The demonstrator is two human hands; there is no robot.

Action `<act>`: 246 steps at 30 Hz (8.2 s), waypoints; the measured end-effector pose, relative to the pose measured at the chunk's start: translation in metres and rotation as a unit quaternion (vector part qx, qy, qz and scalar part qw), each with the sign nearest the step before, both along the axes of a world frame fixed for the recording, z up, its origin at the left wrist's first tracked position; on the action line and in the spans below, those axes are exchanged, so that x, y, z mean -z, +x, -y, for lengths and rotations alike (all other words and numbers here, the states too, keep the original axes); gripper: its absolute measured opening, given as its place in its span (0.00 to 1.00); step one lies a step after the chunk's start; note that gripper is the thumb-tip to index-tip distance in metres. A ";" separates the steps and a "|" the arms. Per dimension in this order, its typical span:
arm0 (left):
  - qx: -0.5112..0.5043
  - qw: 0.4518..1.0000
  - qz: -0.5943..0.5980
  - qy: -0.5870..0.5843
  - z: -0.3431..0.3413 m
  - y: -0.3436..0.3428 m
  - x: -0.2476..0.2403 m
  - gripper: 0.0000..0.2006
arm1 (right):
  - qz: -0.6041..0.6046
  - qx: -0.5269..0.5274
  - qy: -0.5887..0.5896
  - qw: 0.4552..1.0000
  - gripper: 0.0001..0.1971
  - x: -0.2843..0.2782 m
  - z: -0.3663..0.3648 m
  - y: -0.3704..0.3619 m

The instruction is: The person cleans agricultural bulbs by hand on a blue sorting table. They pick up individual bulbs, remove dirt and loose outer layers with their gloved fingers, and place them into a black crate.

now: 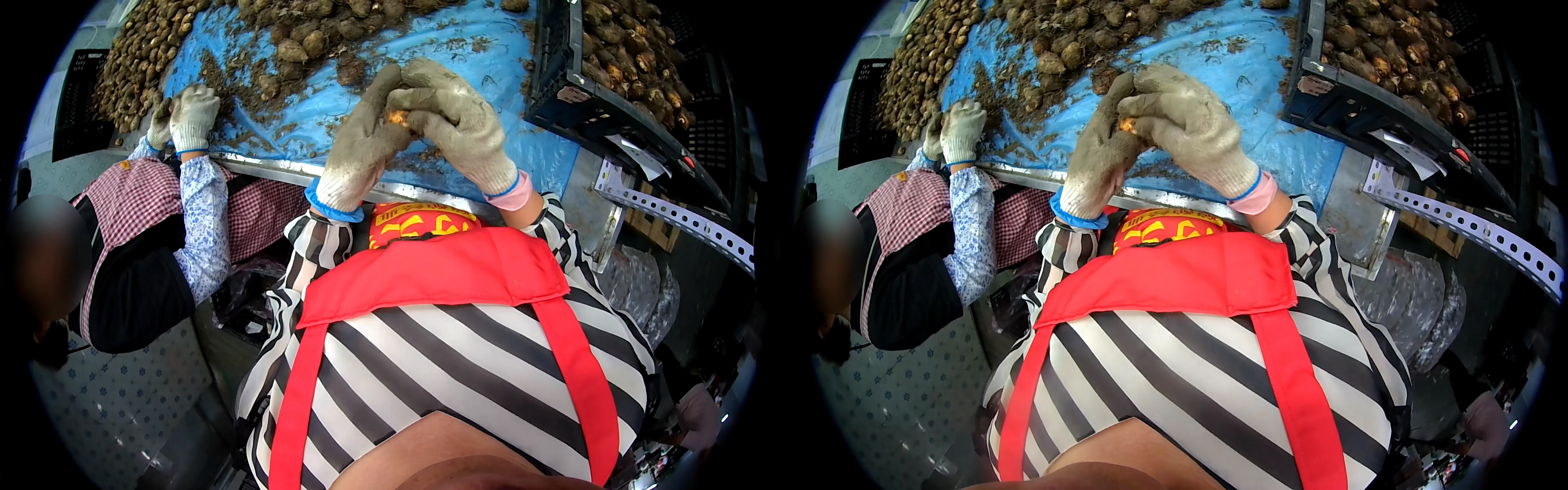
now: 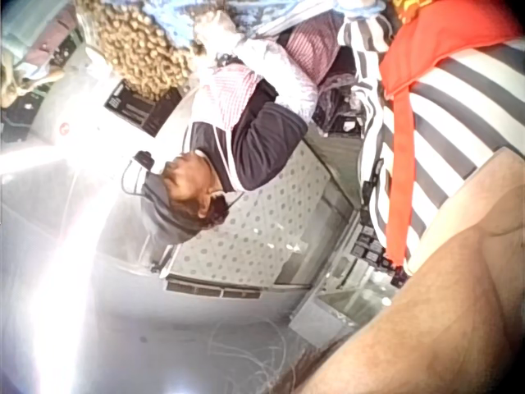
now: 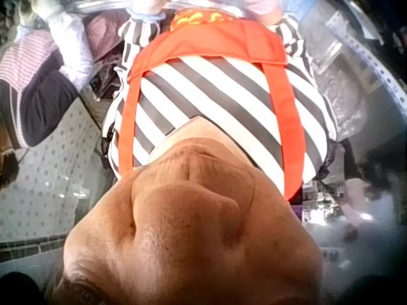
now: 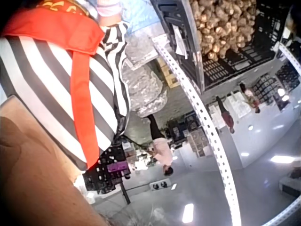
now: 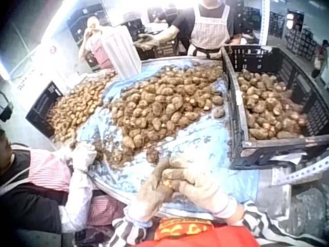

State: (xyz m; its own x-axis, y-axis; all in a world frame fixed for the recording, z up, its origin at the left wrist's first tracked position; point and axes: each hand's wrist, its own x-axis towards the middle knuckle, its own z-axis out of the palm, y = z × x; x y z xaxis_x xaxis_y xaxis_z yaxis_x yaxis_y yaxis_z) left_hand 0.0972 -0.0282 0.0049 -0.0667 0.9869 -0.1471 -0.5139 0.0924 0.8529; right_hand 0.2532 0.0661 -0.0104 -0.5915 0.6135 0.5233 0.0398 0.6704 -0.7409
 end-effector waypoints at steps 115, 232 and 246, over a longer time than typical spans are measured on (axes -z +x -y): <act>-0.006 0.950 -0.302 -0.082 0.004 0.001 -0.016 0.41 | 0.186 0.025 0.024 0.982 0.17 0.002 -0.005 0.001; -0.100 0.993 -0.055 0.037 0.004 0.002 0.027 0.31 | 0.228 0.027 0.086 0.970 0.08 0.013 -0.003 0.002; -0.053 0.977 0.188 0.089 0.002 -0.002 0.026 0.27 | 0.032 0.085 -0.118 0.989 0.11 -0.007 -0.006 0.000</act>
State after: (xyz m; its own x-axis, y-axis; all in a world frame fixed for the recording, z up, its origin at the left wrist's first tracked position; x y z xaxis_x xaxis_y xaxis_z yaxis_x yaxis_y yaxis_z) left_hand 0.0949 -0.0301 -0.0216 -0.1436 0.9896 -0.0067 -0.7924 -0.1109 0.5999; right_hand 0.2532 0.0725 -0.0037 -0.4971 0.8067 0.3194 0.1882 0.4596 -0.8679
